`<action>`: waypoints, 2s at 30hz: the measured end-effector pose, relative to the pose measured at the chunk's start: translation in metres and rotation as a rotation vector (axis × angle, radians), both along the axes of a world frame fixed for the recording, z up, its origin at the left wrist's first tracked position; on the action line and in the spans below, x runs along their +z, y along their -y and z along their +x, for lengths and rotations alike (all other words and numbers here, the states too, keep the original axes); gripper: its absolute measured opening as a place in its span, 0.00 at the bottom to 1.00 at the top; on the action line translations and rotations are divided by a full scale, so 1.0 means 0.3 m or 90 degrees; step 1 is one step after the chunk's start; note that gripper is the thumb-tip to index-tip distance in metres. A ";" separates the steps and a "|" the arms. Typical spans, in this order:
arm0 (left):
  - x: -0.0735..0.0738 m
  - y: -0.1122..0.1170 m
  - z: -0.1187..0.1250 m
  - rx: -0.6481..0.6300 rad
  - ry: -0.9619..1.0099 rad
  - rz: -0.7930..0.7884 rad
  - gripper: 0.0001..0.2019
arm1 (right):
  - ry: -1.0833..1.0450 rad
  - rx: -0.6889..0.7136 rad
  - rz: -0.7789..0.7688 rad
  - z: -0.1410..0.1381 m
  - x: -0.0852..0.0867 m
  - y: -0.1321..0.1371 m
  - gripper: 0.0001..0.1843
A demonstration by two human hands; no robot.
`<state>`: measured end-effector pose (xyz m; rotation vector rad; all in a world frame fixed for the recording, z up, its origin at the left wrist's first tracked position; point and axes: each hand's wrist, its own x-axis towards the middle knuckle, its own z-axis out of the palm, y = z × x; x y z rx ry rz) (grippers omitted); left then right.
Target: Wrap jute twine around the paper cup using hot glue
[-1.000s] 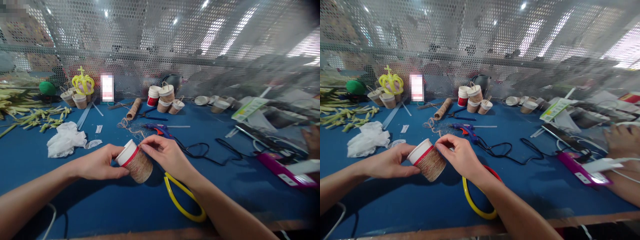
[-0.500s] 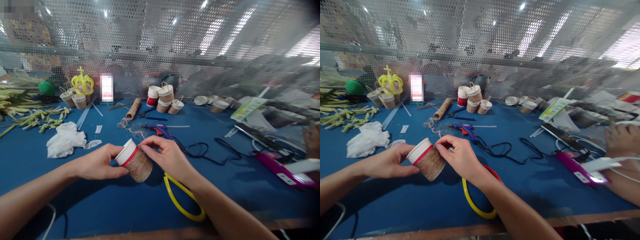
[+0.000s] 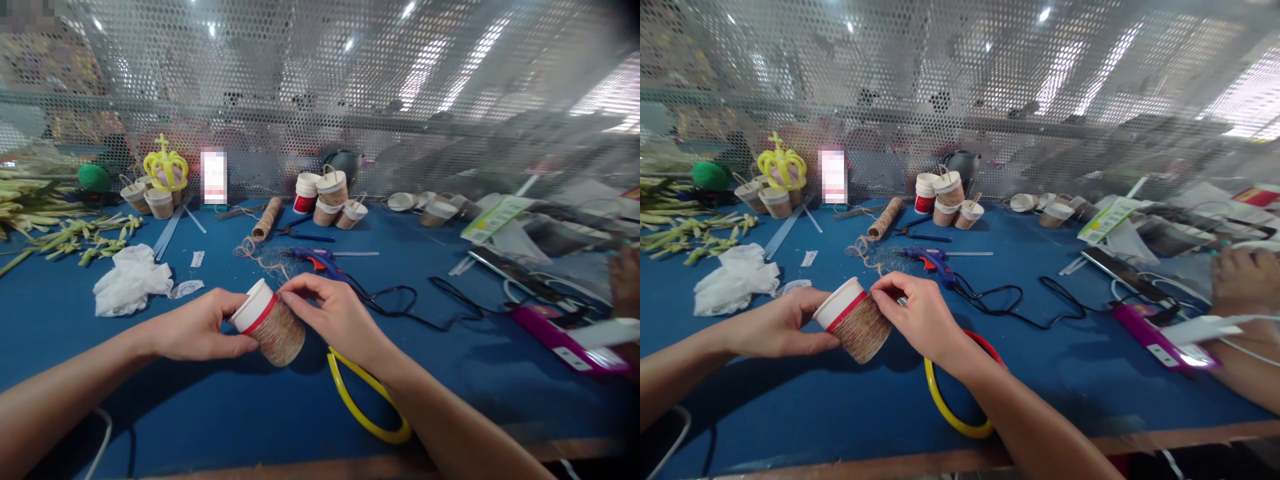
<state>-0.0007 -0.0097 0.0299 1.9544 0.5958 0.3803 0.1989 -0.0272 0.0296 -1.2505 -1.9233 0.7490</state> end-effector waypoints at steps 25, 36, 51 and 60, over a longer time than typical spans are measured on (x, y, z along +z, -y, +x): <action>-0.029 -0.031 0.012 0.137 0.035 -0.070 0.16 | -0.071 0.048 -0.193 -0.003 -0.017 -0.016 0.20; -0.043 -0.045 0.011 0.112 0.123 -0.119 0.13 | -0.052 -0.014 -0.159 -0.006 -0.027 -0.017 0.20; -0.041 -0.049 0.001 0.095 0.104 -0.073 0.13 | -0.032 -0.005 -0.102 -0.002 -0.053 -0.014 0.20; 0.001 -0.086 -0.033 0.094 0.145 -0.310 0.14 | 0.154 -0.003 0.279 -0.008 -0.057 -0.004 0.22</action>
